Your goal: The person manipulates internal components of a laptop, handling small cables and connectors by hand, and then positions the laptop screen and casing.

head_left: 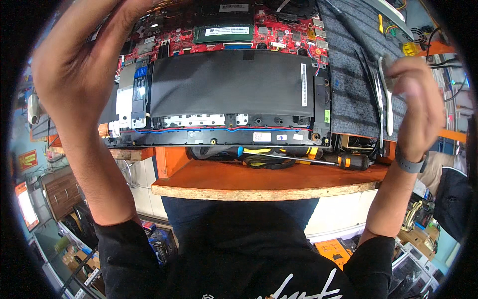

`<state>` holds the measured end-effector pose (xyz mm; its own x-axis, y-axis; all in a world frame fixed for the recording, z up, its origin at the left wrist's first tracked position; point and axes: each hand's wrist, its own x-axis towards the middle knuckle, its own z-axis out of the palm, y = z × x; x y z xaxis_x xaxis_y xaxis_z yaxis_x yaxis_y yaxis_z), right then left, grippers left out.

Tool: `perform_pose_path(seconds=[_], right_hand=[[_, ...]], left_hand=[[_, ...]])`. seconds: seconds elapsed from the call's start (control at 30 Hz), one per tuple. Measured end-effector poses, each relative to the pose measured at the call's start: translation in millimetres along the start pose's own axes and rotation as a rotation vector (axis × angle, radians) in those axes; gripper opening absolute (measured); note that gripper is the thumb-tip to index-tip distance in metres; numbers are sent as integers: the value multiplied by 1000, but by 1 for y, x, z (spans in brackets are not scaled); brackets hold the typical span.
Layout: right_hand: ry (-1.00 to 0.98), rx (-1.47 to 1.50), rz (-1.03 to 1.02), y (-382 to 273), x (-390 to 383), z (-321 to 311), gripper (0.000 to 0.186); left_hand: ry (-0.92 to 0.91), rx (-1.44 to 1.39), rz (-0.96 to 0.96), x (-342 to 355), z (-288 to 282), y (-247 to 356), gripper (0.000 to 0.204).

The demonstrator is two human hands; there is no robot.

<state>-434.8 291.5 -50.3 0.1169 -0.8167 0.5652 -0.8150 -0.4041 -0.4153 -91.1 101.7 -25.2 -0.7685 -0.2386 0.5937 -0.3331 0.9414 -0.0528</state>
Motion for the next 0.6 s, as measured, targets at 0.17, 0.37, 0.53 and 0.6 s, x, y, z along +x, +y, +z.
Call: perform_pose_path(seconds=[0.17,0.37,0.53,0.6], right_hand=[[-86,-226,-42,10,23,54,16],[-295,-745,52,37,49,95,31],[-29,-524,-134,40,47,98,24],[-141,-465,87,29,46,92,24]], left_hand=[[-2,-39,9,-4,4,-1,32],[29,-7,27,2,11,9,33],[71,-83,14,3,10,18,36],[88,-97,-27,5,12,21,36]])
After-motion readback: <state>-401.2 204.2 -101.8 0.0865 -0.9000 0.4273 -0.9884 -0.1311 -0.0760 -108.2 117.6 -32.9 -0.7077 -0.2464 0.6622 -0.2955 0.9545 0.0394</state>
